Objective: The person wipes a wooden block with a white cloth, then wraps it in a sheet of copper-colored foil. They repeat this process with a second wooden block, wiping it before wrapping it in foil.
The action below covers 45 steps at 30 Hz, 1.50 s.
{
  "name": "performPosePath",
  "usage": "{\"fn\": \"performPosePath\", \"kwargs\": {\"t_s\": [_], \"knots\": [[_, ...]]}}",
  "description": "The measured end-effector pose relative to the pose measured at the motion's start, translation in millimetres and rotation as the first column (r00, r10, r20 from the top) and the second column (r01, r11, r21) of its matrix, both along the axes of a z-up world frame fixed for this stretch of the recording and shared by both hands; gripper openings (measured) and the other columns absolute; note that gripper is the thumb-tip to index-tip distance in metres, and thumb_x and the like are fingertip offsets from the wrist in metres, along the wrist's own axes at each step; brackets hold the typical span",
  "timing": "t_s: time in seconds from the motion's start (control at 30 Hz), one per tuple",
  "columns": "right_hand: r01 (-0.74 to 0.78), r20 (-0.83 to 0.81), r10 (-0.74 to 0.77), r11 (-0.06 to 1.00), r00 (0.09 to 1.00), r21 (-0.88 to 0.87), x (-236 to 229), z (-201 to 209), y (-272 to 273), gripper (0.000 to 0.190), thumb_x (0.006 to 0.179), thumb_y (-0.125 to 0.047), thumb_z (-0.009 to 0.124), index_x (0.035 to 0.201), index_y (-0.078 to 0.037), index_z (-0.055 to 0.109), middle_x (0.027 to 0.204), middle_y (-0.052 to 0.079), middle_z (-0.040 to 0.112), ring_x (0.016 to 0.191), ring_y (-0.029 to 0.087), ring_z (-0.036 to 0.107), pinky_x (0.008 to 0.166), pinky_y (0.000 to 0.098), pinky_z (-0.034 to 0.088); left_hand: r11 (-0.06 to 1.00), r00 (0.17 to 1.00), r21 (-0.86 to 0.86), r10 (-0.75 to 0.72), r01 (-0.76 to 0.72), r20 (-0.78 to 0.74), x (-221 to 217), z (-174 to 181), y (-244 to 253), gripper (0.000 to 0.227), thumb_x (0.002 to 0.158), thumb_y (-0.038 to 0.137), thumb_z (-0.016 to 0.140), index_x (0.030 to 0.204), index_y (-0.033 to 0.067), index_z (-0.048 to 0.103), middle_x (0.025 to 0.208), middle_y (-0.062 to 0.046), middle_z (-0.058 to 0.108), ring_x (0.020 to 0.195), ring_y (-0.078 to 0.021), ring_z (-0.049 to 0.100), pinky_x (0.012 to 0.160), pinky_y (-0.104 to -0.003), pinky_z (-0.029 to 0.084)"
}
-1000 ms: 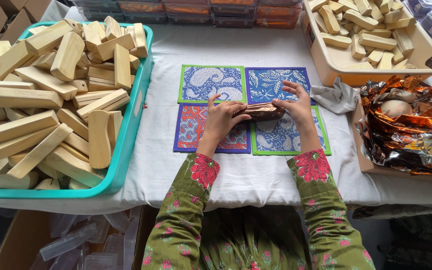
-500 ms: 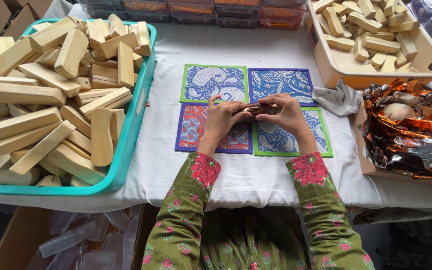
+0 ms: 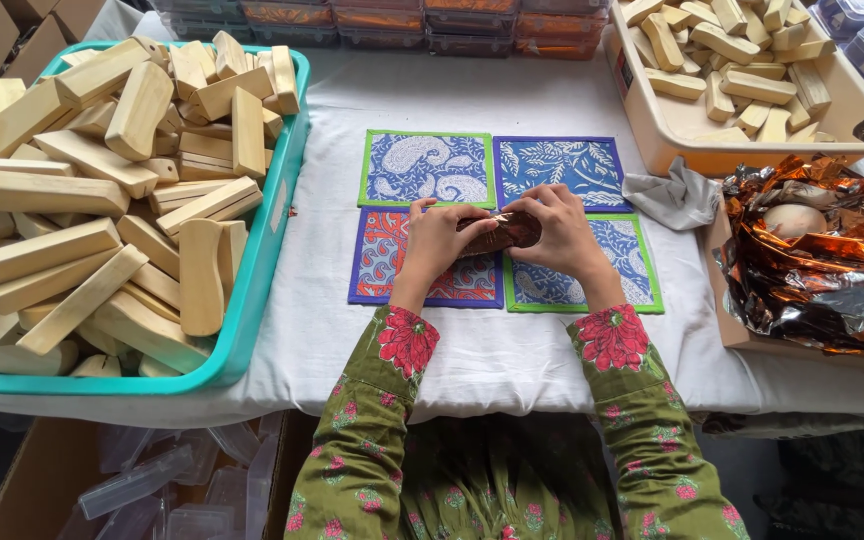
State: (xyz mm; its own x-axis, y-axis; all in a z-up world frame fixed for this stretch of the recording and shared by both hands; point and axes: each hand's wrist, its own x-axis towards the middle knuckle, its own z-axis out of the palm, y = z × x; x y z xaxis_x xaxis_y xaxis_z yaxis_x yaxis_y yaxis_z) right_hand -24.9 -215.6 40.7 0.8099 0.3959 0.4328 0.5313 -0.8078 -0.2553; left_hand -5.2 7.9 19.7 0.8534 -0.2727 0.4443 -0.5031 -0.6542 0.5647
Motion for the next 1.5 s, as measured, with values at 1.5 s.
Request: {"fn": "performPosePath", "kwargs": {"t_s": [1.5], "knots": [[0.316,-0.184,-0.31,0.461,0.933,0.829,41,-44,-46,0.029,0.101,-0.023,0.068,0.125,-0.006,0.069,0.126,0.008,0.061,0.083,0.009,0.069,0.075,0.0213,0.058,0.984,0.995,0.152,0.091,-0.094,0.026,-5,8,10,0.067,0.069,0.075,0.077,0.1,0.0158,0.082,0.088,0.0,0.069,0.082,-0.0151,0.067,0.112,-0.051,0.031]]}}
